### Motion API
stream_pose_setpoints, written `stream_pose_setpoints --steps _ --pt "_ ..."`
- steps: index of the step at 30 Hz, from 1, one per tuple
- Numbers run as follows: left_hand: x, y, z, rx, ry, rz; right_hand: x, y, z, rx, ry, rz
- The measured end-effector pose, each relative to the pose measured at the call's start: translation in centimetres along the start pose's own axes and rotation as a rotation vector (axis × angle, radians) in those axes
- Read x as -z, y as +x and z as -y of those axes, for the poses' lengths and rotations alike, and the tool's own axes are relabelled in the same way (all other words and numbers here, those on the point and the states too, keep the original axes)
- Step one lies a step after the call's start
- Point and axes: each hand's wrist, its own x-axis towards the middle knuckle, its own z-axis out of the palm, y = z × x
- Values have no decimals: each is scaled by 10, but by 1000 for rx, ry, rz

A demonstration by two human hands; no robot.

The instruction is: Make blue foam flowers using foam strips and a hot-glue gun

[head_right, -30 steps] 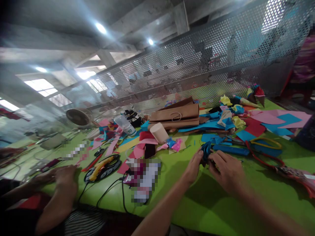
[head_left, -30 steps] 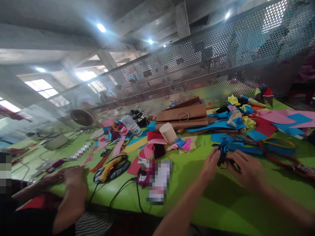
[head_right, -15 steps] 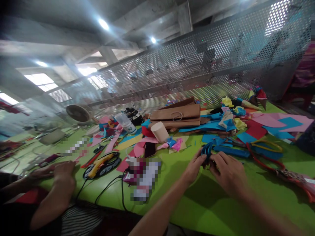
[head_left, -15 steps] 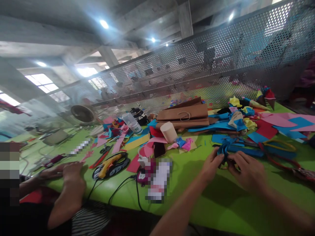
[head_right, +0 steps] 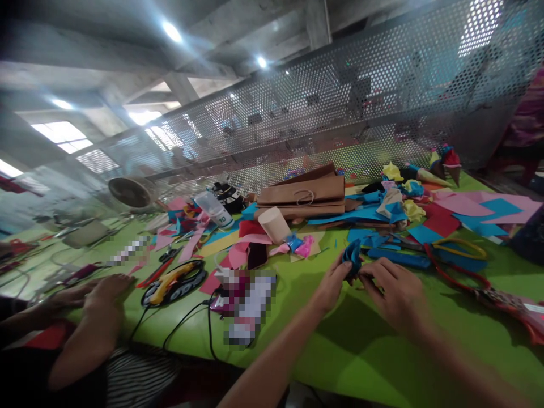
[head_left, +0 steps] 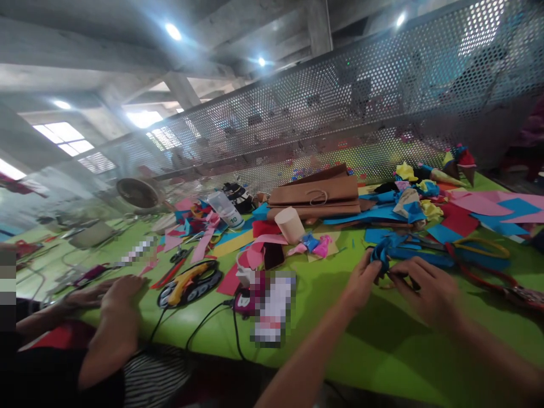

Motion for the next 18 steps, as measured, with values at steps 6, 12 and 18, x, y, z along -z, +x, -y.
stream_pose_setpoints --steps 6,12,18 --pt "0 1 3 -12 -12 32 -3 -3 -3 -16 -40 -9" --pt "0 0 -3 -11 28 -29 -4 -4 -1 46 19 17" --pt "1 0 -2 -3 20 -37 -4 -4 0 75 -20 9"
